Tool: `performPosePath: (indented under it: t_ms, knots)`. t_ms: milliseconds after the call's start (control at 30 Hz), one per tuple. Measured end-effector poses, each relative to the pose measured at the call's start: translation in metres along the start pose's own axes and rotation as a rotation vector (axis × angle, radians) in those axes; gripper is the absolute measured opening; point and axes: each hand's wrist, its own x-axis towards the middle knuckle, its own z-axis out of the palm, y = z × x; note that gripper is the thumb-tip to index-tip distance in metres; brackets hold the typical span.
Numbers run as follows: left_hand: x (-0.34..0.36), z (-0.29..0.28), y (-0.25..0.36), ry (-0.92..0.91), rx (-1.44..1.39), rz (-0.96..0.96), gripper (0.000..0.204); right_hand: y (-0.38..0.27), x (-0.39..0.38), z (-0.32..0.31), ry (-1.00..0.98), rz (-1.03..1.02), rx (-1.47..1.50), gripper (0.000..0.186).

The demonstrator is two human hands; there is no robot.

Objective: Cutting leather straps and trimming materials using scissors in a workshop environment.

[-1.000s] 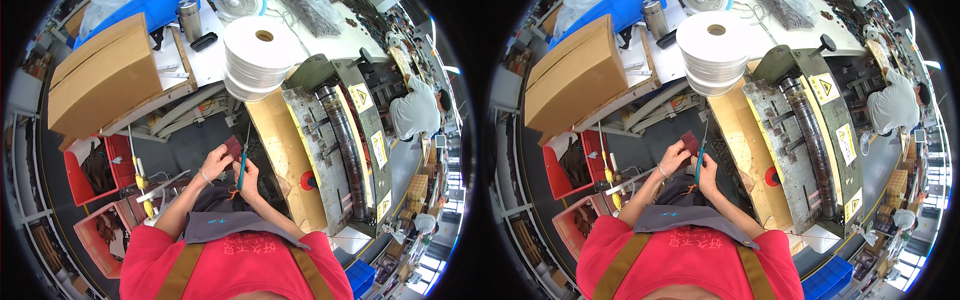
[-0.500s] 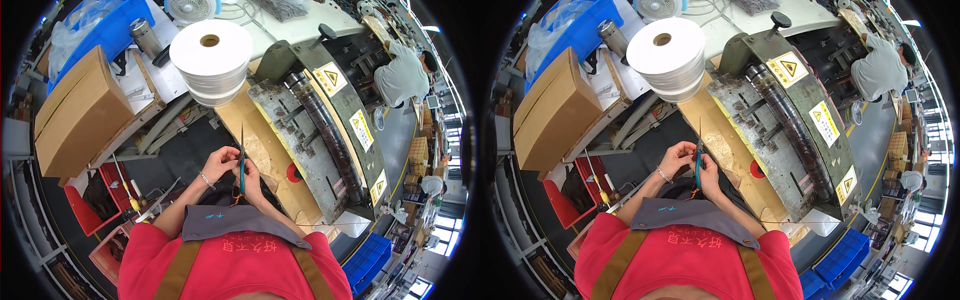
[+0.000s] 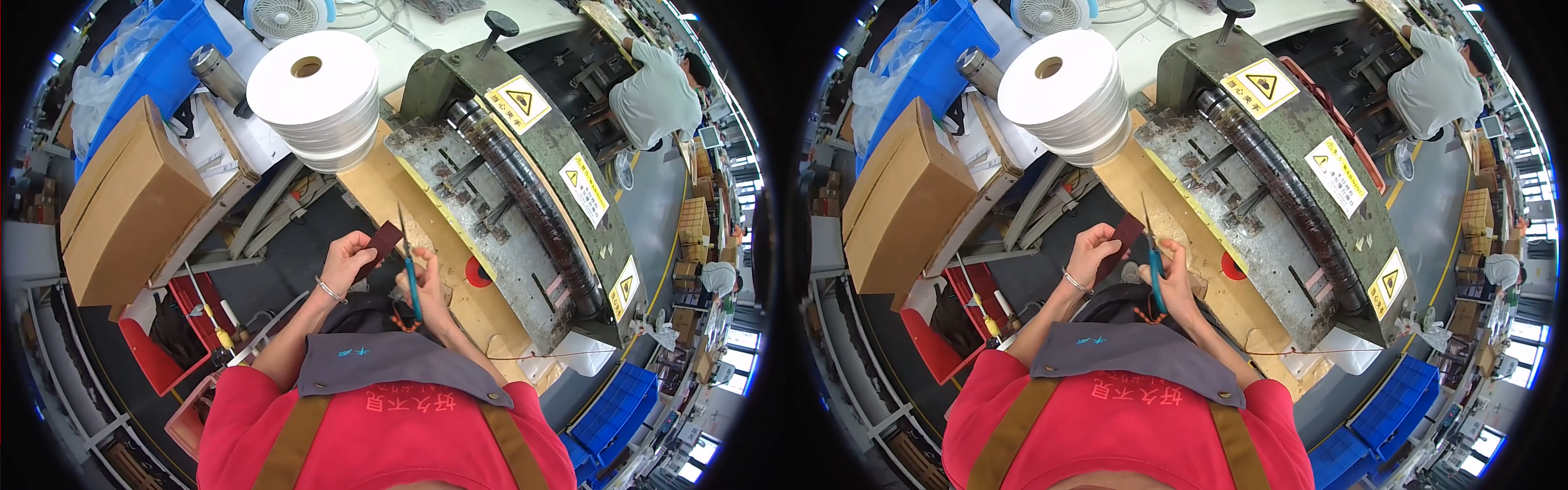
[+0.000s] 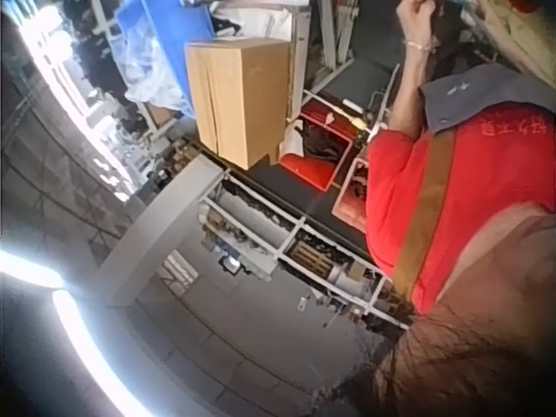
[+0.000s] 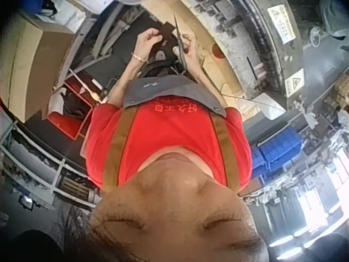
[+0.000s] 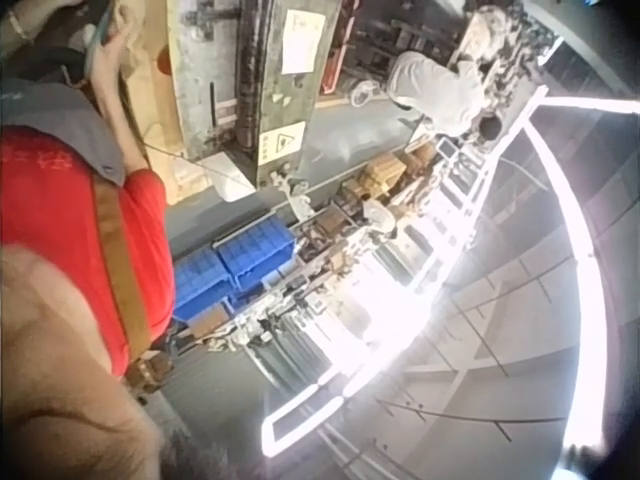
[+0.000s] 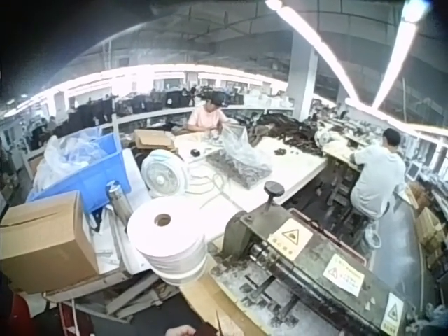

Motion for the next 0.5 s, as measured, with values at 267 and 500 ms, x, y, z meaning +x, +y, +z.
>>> performPosePath:
  t_ms: [267,500]
  knots:
    - [0.001,0.025,0.010,-0.146,-0.050,-0.070,0.014,0.000,-0.034,-0.035,-0.101,-0.029,-0.095,0.053]
    - [0.006,0.042,0.001,-0.284,0.022,-0.134,0.016,0.006,-0.051,-0.045,-0.039,0.011,-0.125,0.046]
